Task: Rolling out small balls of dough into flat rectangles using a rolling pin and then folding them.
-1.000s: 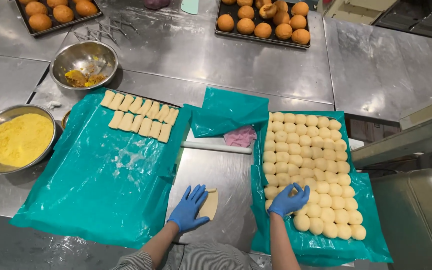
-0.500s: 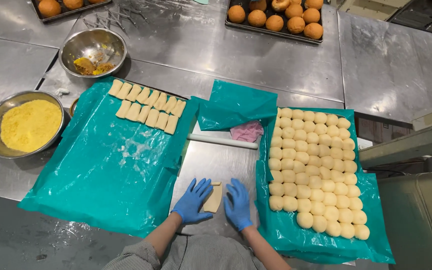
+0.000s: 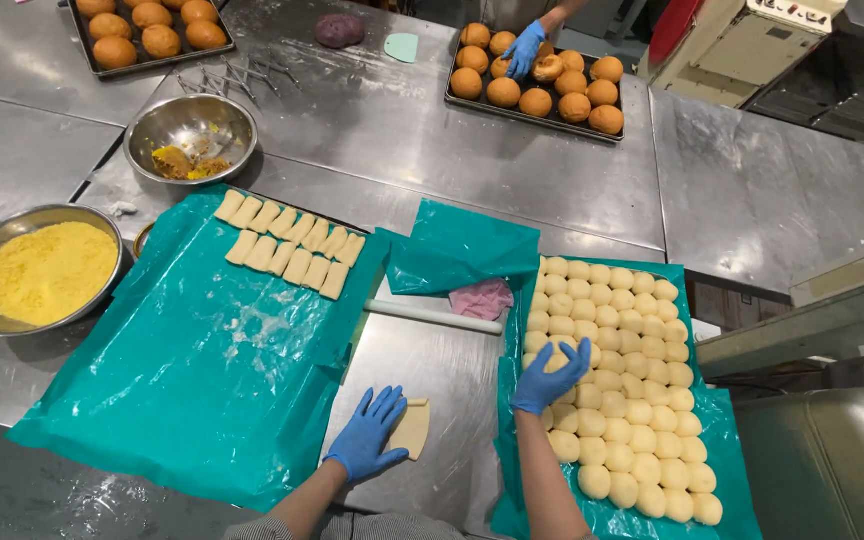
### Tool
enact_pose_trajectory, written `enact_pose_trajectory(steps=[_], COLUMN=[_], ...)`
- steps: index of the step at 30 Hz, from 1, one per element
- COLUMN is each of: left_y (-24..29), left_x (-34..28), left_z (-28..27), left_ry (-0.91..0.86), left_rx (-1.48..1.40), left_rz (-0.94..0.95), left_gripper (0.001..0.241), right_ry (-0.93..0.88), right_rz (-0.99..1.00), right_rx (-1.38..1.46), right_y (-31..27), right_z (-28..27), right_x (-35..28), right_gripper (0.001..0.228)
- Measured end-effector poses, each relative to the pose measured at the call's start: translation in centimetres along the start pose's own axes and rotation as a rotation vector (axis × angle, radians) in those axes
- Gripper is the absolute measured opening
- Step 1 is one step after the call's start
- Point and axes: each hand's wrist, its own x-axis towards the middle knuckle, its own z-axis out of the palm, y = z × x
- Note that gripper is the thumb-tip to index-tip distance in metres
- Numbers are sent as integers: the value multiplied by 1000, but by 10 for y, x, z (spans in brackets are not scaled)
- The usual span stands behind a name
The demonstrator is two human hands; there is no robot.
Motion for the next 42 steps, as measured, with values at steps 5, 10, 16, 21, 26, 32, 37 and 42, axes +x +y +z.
enact_pose_trajectory(steps=[5, 10, 16, 21, 26, 32, 37, 42], left_y=[-1, 6, -10, -8, 2, -1, 1, 3], left_x=[-2, -2, 5, -1, 0, 2, 1, -2], left_z=[5, -11, 4, 4, -12, -3, -8, -9], left_ry=[-38, -11, -40, 82, -22, -73, -38, -46], left_rx=[-12, -27, -11, -17, -47, -32, -45, -82], left_rz=[-24, -12, -3, 51, 6, -23, -23, -36], left_gripper=[97, 103, 113, 114, 118, 119, 114, 112], right_ry=[102, 10, -966, -1113, -1123, -1031, -520, -539], right_rz=[199, 61, -590, -642, -644, -750, -607, -564], right_rx=[-71, -82, 183, 222, 205, 139, -32, -64], right_y=[63, 2, -32, -27, -20, -32, -58, -33], right_z=[-19, -13, -19, -35, -37, -31, -14, -27], right_x=[-15, -40, -118, -140, -145, -124, -44, -57], right_gripper=[19, 14, 18, 16, 16, 16, 20, 20])
